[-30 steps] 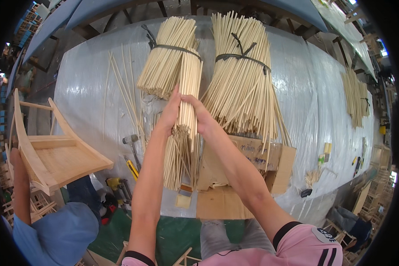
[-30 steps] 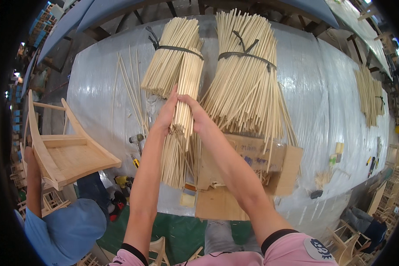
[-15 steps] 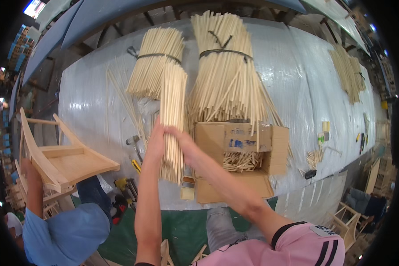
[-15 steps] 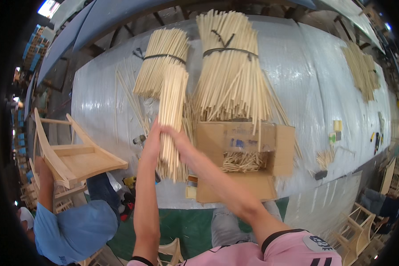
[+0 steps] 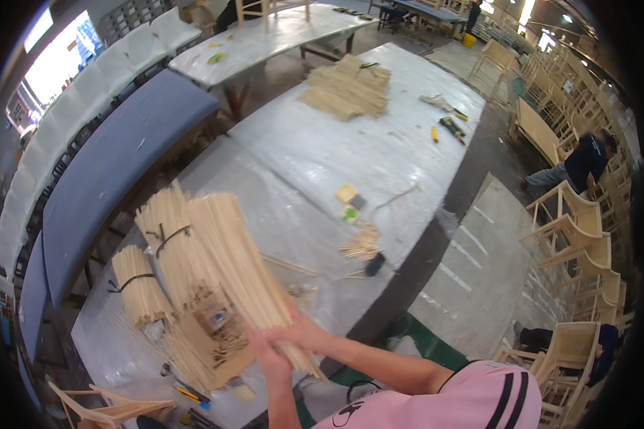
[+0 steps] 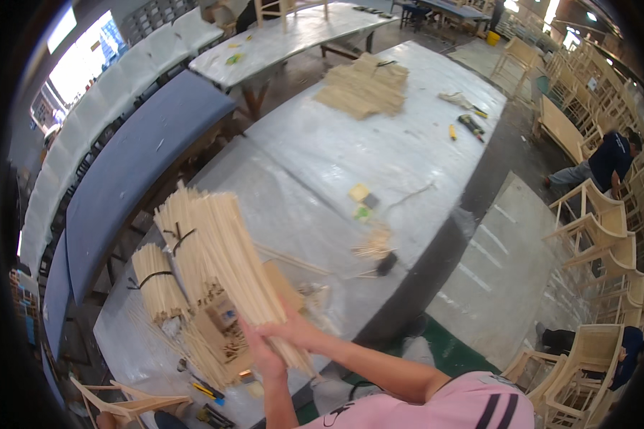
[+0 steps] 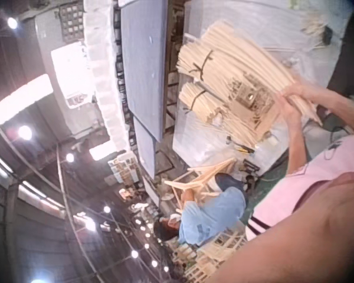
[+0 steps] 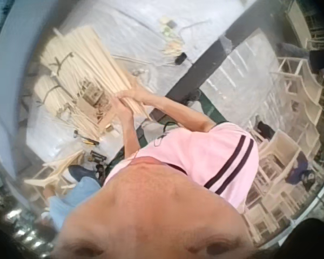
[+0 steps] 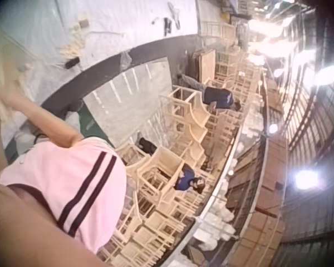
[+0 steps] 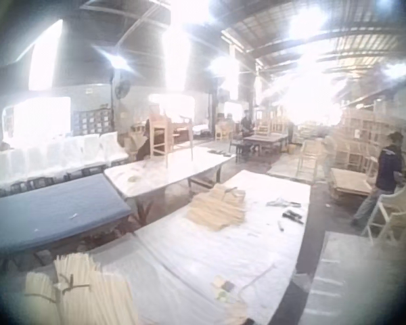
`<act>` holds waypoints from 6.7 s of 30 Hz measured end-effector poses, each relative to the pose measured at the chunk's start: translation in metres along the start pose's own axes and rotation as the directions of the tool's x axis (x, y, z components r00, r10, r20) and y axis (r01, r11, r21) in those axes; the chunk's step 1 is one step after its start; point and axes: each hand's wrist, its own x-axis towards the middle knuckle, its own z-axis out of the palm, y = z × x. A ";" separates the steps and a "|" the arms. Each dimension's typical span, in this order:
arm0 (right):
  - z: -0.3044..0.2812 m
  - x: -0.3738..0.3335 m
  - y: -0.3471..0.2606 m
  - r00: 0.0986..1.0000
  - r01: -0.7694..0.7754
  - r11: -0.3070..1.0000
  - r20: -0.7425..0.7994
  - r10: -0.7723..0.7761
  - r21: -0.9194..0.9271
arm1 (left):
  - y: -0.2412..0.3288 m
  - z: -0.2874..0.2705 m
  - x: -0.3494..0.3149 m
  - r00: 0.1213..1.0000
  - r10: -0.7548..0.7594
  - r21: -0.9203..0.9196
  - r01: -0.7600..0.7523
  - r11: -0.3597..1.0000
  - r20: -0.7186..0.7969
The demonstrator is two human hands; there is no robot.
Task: The person sorts and bundles long wooden sticks on a large white-covered table in a workshop. They gather sticks into neat piles, tie them with black bands, and handle small wooden components and a yellow container. The person also briefly interacts with a chair frame at the end of the clip.
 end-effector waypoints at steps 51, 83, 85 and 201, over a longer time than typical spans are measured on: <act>-0.855 0.572 -0.446 0.995 -0.058 0.974 0.066 0.074 -0.217 | -0.304 0.818 0.700 0.987 0.046 -0.233 -0.082 0.969 -0.153; -0.992 0.821 -0.314 0.913 0.257 0.056 0.223 -0.341 -0.965 | -0.533 0.736 0.907 0.918 0.080 0.385 0.083 0.919 -0.389; -0.977 0.820 -0.306 0.928 0.285 -0.043 0.287 -0.239 -0.958 | -0.542 0.733 0.908 0.908 0.147 0.533 0.094 0.841 -0.392; -0.698 0.194 0.007 0.845 -0.422 0.766 -0.096 0.526 0.484 | -0.370 0.616 0.179 0.788 -0.256 0.151 0.401 0.903 -0.561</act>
